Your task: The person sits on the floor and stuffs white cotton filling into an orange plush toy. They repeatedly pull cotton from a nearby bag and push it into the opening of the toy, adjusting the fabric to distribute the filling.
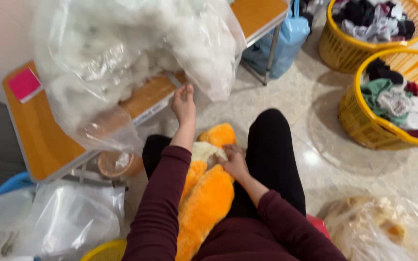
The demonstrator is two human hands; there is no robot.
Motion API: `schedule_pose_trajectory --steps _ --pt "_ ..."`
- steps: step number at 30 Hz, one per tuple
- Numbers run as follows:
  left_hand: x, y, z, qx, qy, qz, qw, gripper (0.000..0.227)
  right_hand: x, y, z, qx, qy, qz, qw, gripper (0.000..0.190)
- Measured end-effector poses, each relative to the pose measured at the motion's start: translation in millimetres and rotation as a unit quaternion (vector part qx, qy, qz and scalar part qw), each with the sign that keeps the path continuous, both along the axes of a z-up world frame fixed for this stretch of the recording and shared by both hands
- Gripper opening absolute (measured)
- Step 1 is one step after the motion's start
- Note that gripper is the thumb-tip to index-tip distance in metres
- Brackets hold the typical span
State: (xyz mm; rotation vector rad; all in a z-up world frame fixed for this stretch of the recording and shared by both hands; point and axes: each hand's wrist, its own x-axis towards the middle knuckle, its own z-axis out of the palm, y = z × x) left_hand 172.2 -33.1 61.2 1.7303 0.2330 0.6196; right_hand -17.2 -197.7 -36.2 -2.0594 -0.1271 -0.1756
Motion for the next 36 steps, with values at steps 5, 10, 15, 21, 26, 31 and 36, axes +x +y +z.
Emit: schedule_pose_trajectory --steps 5,10,15,21,26,31,36 --pt "9.5 -2.2 38.1 0.067 -0.018 0.020 0.997 0.062 5.0 1.1 -9.6 0.003 0.012 0.001 1.000 0.029" --pt "48.0 3.4 56.1 0.037 0.009 -0.004 0.999 0.068 -1.0 2.1 -11.5 0.016 0.039 0.000 0.999 0.027" --pt "83.3 2.0 59.6 0.051 -0.076 0.059 0.994 0.034 -0.8 0.7 -5.4 -0.005 0.041 0.003 0.999 0.030" --pt "68.7 15.9 49.9 -0.219 -0.057 0.055 0.973 0.020 0.8 0.0 -6.2 0.001 0.046 0.002 0.999 0.040" --pt "59.2 50.4 42.3 -0.417 -0.026 0.095 0.904 0.027 -2.1 1.1 -2.9 0.012 0.051 -0.004 0.999 0.038" --pt "53.3 73.9 17.0 -0.416 -0.060 0.097 0.902 0.031 0.3 -1.8 -1.8 -0.005 0.038 -0.009 0.999 0.036" --pt "34.1 78.0 21.5 -0.318 -0.067 0.070 0.943 0.042 0.0 -0.7 -7.9 -0.004 0.035 -0.008 0.999 0.036"
